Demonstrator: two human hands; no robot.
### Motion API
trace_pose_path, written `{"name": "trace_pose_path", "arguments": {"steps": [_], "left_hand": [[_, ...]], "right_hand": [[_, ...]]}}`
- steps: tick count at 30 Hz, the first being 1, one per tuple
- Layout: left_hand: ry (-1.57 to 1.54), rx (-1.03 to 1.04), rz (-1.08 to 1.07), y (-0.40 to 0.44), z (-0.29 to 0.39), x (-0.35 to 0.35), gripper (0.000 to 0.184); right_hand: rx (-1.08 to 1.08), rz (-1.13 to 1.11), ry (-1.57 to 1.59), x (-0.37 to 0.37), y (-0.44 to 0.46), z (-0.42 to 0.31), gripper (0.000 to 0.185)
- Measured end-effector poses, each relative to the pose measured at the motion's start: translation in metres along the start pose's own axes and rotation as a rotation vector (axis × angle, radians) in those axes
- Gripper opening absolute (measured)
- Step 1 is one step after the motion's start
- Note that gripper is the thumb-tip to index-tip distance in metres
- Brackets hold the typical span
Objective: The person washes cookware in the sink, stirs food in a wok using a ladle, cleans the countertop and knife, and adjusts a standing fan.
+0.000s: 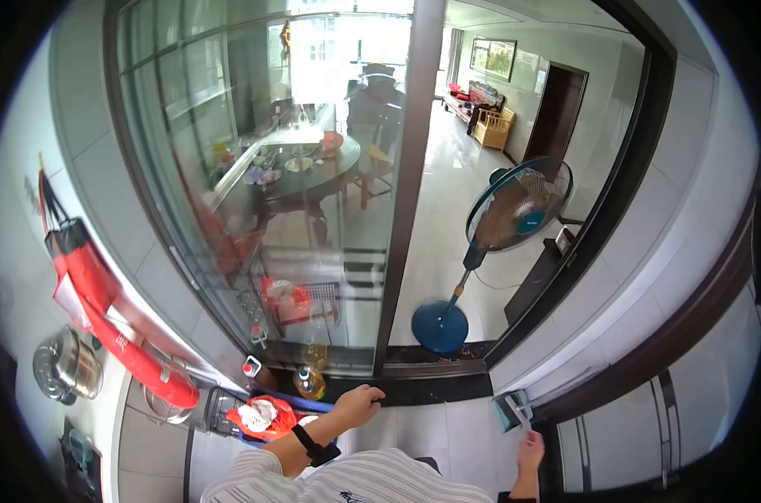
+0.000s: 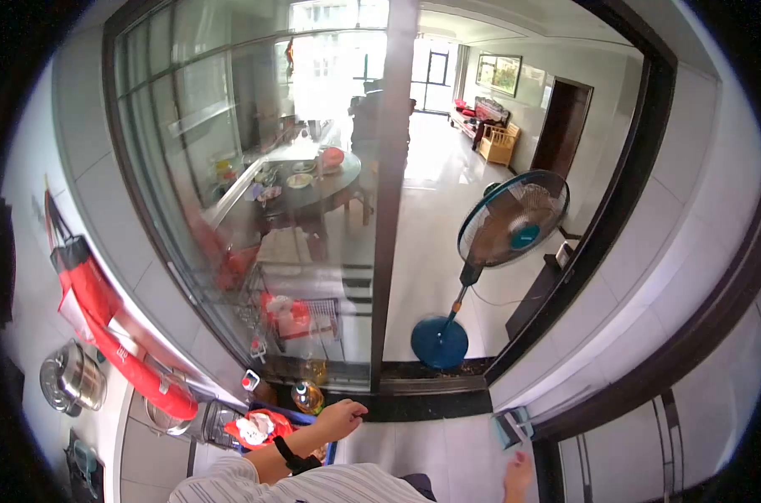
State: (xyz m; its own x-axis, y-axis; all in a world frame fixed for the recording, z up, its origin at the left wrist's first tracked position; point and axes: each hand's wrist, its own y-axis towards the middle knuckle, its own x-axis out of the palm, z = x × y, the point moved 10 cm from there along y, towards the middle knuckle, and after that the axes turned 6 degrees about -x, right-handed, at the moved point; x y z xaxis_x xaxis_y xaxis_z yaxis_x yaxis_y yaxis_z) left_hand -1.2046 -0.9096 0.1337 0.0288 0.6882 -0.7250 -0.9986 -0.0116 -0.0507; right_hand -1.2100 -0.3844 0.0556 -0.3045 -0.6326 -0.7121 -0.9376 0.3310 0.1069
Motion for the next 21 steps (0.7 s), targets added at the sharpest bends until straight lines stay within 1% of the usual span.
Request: {"name": "trace_pose_path", "arguments": {"steps": [1, 2, 3, 4, 5, 6, 7, 8, 10, 11, 12, 14, 15, 18, 19, 21], "left_hand": [[-0.023, -0.008, 0.007, 0.023, 0.009, 0.003, 0.023], [-0.047, -0.015, 0.015, 0.046, 0.015, 0.006, 0.023], [0.011, -0.009, 0.011, 0.068, 0.019, 0.013, 0.023], [0.019, -0.010, 0.015, 0.088, 0.021, 0.022, 0.023], [0.008, -0.043, 0.036, 0.104, 0.019, 0.030, 0.023], [-0.003, -0.078, 0.055, 0.121, 0.018, 0.036, 0.022], [-0.023, -0.135, 0.037, 0.139, 0.020, 0.045, 0.021], [-0.024, -0.140, 0.046, 0.155, 0.022, 0.055, 0.021], [0.072, -0.207, 0.100, 0.188, 0.023, 0.068, 0.021], [0.101, -0.249, 0.063, 0.204, 0.027, 0.077, 0.022], [0.102, -0.267, 0.078, 0.218, 0.037, 0.078, 0.022], [0.020, -0.197, 0.031, 0.251, 0.065, 0.088, 0.023], [0.020, -0.161, 0.036, 0.265, 0.078, 0.088, 0.023], [0.024, -0.171, 0.131, 0.301, 0.098, 0.082, 0.023], [0.018, -0.228, 0.111, 0.311, 0.100, 0.082, 0.022], [0.057, -0.246, 0.085, 0.331, 0.106, 0.088, 0.023]], "right_hand": [[-0.021, 0.137, -0.024, -0.016, 0.025, 0.015, 0.034], [0.022, 0.234, 0.106, -0.038, 0.042, 0.007, 0.037], [-0.052, 0.381, 0.033, -0.061, 0.066, 0.004, 0.043], [-0.285, 0.600, -0.143, -0.081, 0.085, 0.001, 0.048], [-0.305, 0.605, -0.239, -0.108, 0.106, -0.043, 0.048], [-0.303, 0.676, -0.214, -0.133, 0.130, -0.085, 0.049], [-0.301, 0.743, -0.194, -0.152, 0.156, -0.111, 0.051], [-0.309, 0.739, -0.188, -0.158, 0.192, -0.121, 0.051], [-0.530, 1.040, -0.292, -0.186, 0.236, -0.163, 0.046], [-0.593, 1.083, -0.321, -0.193, 0.262, -0.184, 0.045], [-0.654, 1.128, -0.340, -0.197, 0.286, -0.205, 0.044], [-0.721, 1.155, -0.328, -0.200, 0.332, -0.229, 0.050], [-0.753, 1.146, -0.313, -0.196, 0.354, -0.234, 0.051], [-0.806, 1.081, -0.292, -0.176, 0.417, -0.236, 0.053], [-0.799, 1.041, -0.300, -0.168, 0.434, -0.233, 0.055], [-0.782, 1.007, -0.318, -0.155, 0.456, -0.227, 0.054]]}}
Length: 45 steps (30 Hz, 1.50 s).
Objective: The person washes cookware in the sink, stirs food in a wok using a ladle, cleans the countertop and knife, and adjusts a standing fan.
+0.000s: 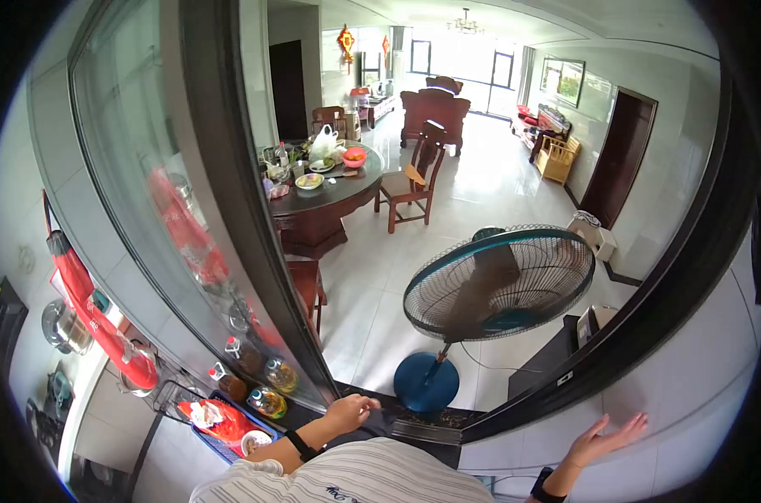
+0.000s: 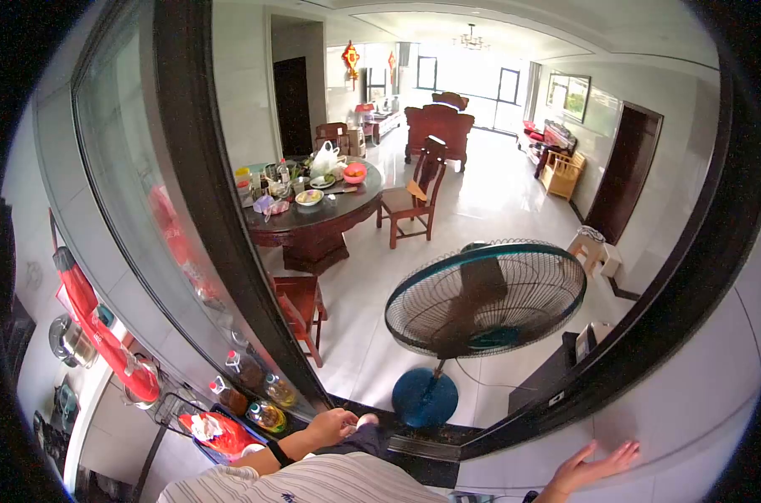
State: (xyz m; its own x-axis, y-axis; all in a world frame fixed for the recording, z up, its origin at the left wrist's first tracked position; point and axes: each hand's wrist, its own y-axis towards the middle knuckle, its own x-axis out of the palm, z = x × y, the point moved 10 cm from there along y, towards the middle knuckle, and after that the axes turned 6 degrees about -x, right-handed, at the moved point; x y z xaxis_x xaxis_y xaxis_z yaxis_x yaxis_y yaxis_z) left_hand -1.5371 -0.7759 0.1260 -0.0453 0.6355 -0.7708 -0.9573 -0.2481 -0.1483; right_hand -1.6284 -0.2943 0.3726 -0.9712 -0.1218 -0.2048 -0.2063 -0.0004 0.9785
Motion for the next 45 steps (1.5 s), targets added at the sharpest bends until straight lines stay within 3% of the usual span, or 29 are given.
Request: {"name": "trace_pose_path", "arguments": {"steps": [2, 4, 5, 7, 8, 13, 16, 21, 28, 37, 45], "left_hand": [[0.031, 0.026, -0.035, 0.019, 0.000, 0.019, 0.024], [0.070, 0.064, -0.043, 0.044, 0.009, 0.032, 0.024], [0.106, 0.111, -0.051, 0.055, 0.020, 0.040, 0.024], [0.063, 0.132, -0.048, 0.080, 0.043, 0.045, 0.023], [0.063, 0.125, -0.045, 0.094, 0.057, 0.046, 0.022], [0.005, 0.184, -0.026, 0.126, 0.100, 0.033, 0.021], [0.032, 0.089, -0.023, 0.136, 0.072, 0.043, 0.022], [0.089, -0.031, -0.069, 0.123, 0.037, 0.055, 0.020], [0.025, 0.049, -0.040, 0.134, 0.040, 0.064, 0.019], [0.066, 0.007, -0.087, 0.135, 0.034, 0.055, 0.019], [0.072, 0.143, -0.084, 0.168, 0.052, 0.076, 0.019]], "right_hand": [[0.013, -0.042, -0.011, 0.022, -0.012, 0.010, 0.054], [-0.035, -0.187, -0.293, 0.048, -0.026, 0.015, 0.052], [-0.037, -0.195, -0.288, 0.055, -0.029, 0.016, 0.052], [-0.178, -0.256, -0.442, 0.079, -0.031, -0.003, 0.049], [-0.163, -0.435, -0.420, 0.110, -0.046, -0.001, 0.055], [-0.069, -0.231, -0.462, 0.135, -0.037, -0.022, 0.050], [-0.095, -0.023, -0.379, 0.125, -0.034, -0.033, 0.045], [-0.175, -0.091, -0.393, 0.130, -0.037, -0.037, 0.042], [-0.234, -0.058, -0.438, 0.131, -0.038, -0.040, 0.040], [-0.197, -0.054, -0.405, 0.130, -0.041, -0.038, 0.041], [-0.195, -0.001, -0.398, 0.129, -0.047, -0.037, 0.039]]}}
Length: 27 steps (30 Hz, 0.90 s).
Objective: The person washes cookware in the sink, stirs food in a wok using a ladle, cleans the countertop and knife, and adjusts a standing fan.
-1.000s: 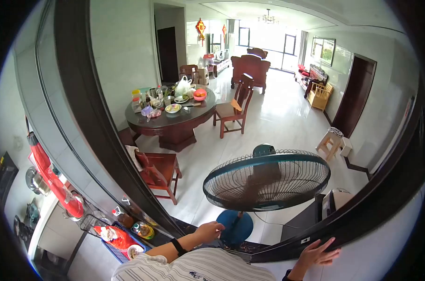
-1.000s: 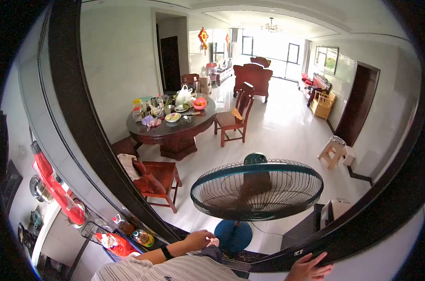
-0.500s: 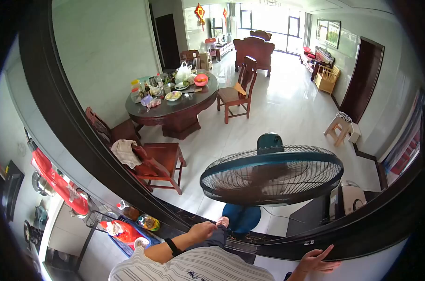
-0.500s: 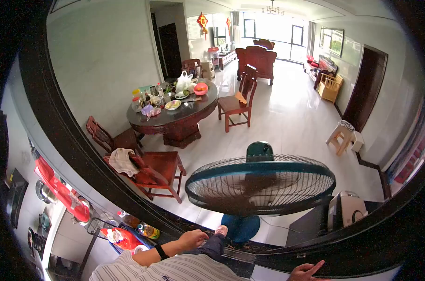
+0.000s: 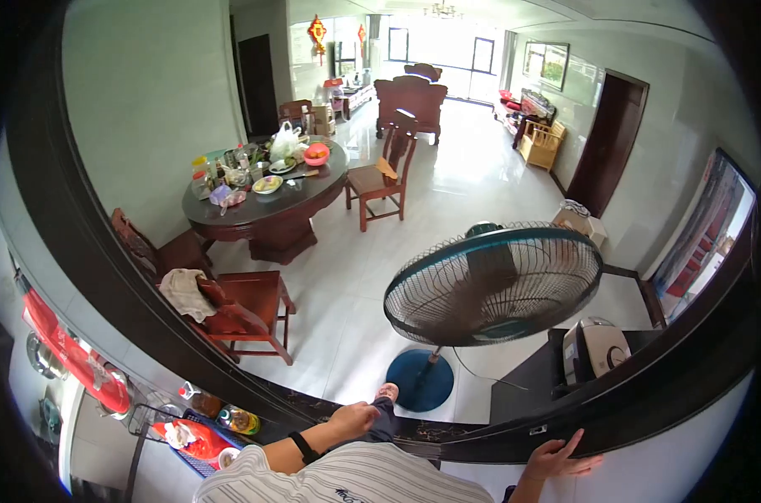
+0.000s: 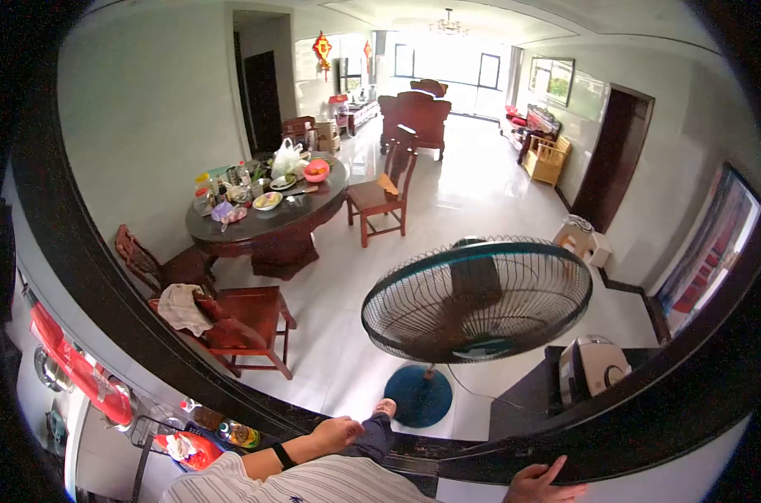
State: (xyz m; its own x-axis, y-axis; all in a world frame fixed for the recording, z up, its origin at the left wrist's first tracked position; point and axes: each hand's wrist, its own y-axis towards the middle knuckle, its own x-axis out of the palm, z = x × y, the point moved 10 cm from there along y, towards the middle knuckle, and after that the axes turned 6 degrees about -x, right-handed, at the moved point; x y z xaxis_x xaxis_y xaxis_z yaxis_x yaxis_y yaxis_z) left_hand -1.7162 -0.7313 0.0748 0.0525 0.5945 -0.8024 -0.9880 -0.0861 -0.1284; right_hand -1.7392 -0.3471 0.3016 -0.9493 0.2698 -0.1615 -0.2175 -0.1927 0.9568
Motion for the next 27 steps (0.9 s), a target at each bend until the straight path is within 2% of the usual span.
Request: {"name": "trace_pose_path", "arguments": {"steps": [2, 3, 4, 12, 18, 21, 27], "left_hand": [[-0.023, -0.016, -0.009, 0.006, -0.001, 0.004, 0.018], [-0.032, -0.012, -0.008, 0.010, -0.004, 0.007, 0.017], [-0.028, 0.018, -0.027, 0.012, 0.003, 0.007, 0.017], [-0.020, -0.051, -0.055, 0.031, 0.006, 0.007, 0.017], [-0.023, -0.036, -0.129, 0.034, 0.010, 0.023, 0.020], [-0.053, -0.032, -0.106, 0.045, 0.004, 0.029, 0.020], [-0.064, 0.031, -0.073, 0.056, 0.015, 0.023, 0.020]], "right_hand": [[0.056, -0.105, 0.021, 0.013, -0.012, 0.008, 0.038], [0.001, -0.179, 0.039, 0.023, -0.025, 0.012, 0.047], [0.013, -0.046, 0.023, 0.010, -0.011, 0.006, 0.037], [0.007, -0.034, 0.019, 0.011, -0.015, 0.006, 0.034], [0.006, -0.057, 0.050, 0.011, -0.017, 0.005, 0.038], [0.021, -0.097, 0.050, 0.015, -0.023, 0.007, 0.040], [-0.023, -0.024, 0.032, 0.009, -0.018, 0.002, 0.043]]}}
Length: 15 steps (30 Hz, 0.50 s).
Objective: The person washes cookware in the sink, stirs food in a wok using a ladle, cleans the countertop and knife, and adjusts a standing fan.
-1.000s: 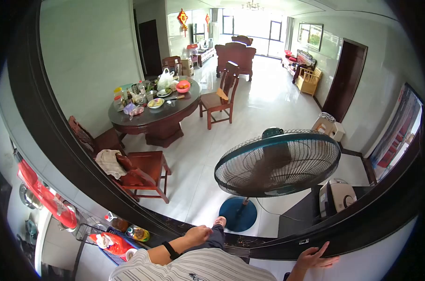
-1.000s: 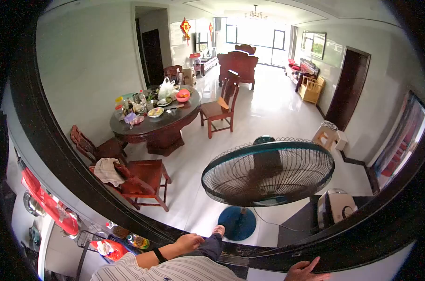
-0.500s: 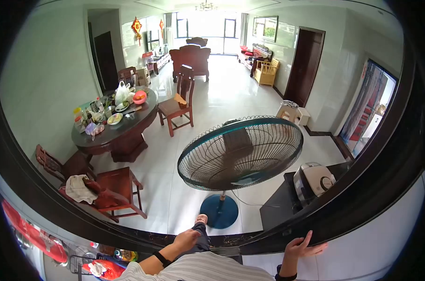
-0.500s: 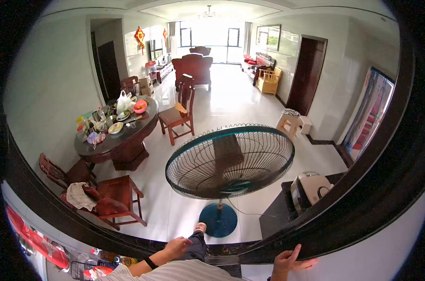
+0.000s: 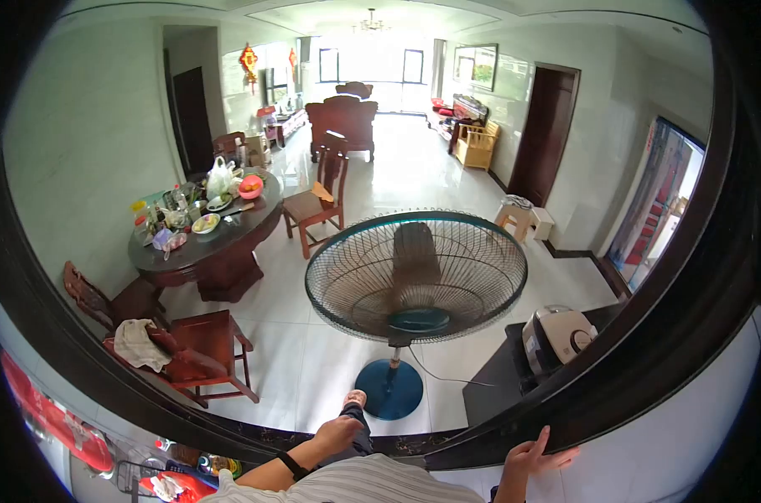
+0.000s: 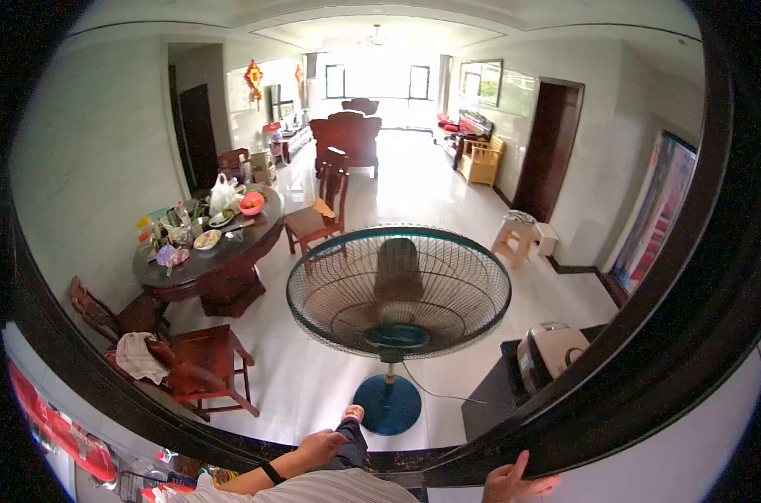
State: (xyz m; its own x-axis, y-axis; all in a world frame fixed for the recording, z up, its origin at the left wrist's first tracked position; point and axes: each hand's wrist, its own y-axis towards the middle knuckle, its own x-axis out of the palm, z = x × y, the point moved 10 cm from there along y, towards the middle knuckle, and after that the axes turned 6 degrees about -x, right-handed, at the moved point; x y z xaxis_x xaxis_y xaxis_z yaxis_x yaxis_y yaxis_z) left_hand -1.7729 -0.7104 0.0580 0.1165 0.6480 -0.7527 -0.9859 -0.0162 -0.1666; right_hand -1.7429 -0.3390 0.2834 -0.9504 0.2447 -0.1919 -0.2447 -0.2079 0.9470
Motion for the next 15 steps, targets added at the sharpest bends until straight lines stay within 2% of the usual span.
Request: {"name": "trace_pose_path", "arguments": {"steps": [4, 5, 7, 11, 13, 15], "left_hand": [[0.037, 0.036, -0.065, 0.007, 0.002, 0.014, 0.022], [0.032, 0.003, -0.037, 0.007, 0.000, 0.012, 0.022], [0.057, 0.026, -0.068, 0.006, 0.002, 0.017, 0.023], [0.076, 0.004, -0.019, -0.011, 0.000, 0.002, 0.023], [0.061, -0.014, -0.015, -0.026, 0.000, -0.006, 0.023], [0.049, -0.034, -0.020, -0.040, -0.009, -0.008, 0.023]], "right_hand": [[0.022, -0.086, -0.011, 0.010, -0.010, 0.005, 0.049], [0.071, -0.104, -0.089, 0.005, -0.006, 0.006, 0.041], [0.126, -0.104, 0.194, 0.011, -0.006, 0.005, 0.043], [0.126, -0.183, 0.260, 0.023, -0.016, 0.008, 0.044], [-0.049, -0.164, -0.101, 0.010, -0.003, -0.006, 0.043], [-0.014, -0.173, -0.080, 0.011, -0.006, -0.005, 0.042]]}}
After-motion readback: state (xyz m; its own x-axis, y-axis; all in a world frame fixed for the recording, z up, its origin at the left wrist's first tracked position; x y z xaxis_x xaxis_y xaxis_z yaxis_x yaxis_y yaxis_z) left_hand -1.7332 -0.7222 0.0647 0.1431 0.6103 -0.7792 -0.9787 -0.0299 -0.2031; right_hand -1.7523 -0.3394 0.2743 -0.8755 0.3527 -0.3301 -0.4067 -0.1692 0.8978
